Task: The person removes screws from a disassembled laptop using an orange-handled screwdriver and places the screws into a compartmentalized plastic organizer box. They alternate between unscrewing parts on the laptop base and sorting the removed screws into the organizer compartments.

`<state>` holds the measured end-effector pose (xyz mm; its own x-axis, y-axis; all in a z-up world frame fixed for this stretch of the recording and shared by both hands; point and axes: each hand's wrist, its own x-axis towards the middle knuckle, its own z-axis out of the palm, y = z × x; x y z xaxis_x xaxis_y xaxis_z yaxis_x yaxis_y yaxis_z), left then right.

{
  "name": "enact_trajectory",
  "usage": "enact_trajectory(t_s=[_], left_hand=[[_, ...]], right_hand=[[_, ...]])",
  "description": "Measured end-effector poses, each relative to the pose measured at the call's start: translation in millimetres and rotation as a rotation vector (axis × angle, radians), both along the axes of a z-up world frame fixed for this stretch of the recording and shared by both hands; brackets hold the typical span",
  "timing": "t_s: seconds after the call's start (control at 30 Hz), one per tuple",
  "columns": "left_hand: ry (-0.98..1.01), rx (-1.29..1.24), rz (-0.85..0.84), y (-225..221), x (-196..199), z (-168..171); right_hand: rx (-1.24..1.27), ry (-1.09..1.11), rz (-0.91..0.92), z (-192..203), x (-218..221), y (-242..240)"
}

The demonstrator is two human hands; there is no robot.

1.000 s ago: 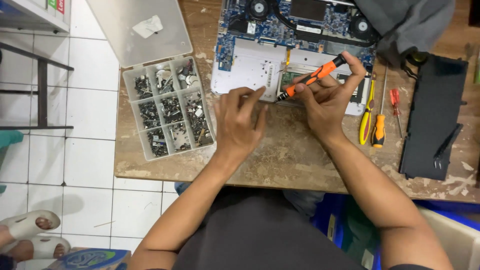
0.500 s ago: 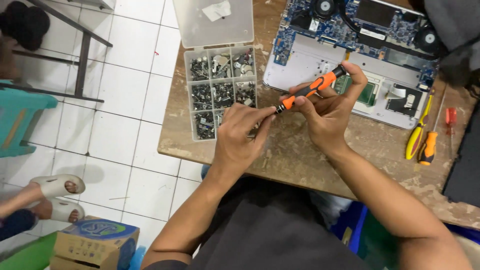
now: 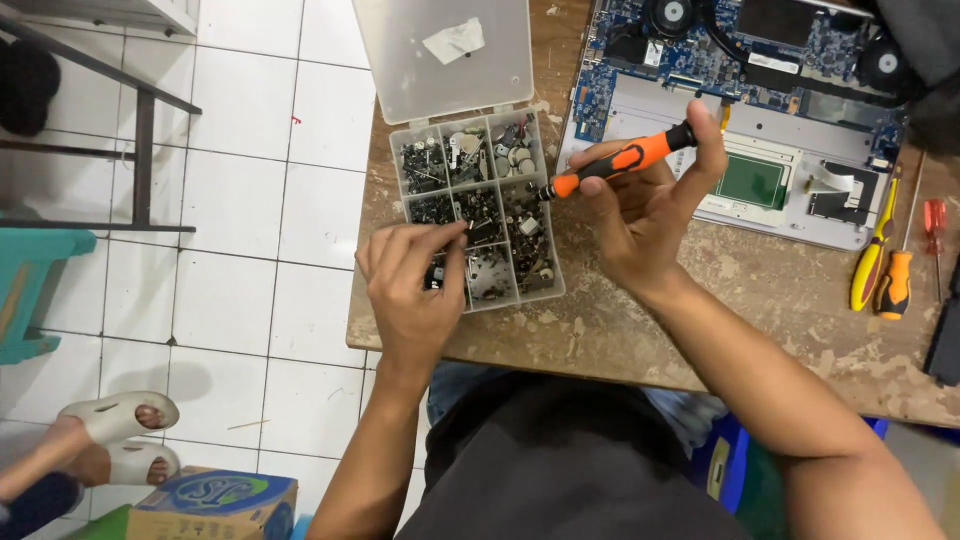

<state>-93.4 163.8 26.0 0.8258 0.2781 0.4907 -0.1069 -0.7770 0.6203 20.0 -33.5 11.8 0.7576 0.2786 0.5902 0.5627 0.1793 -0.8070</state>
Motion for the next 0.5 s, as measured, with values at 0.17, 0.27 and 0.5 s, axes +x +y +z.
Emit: enact_trajectory(t_s=[0.17,0.27,0.5], left_hand=[[-0.016,-0.043,-0.012,1,5,-1],[-0.030,-0.105,-0.032,3,8,-2],[0.008,-0.119,-0.052,3,9,-2]], right_hand=[[-0.160,-0.200,-0.007,-23,15,1],[-0.196,-0.278,-0.027,-42,21,-1],[-0.253,-0.319,-0.024,-36,20,6]])
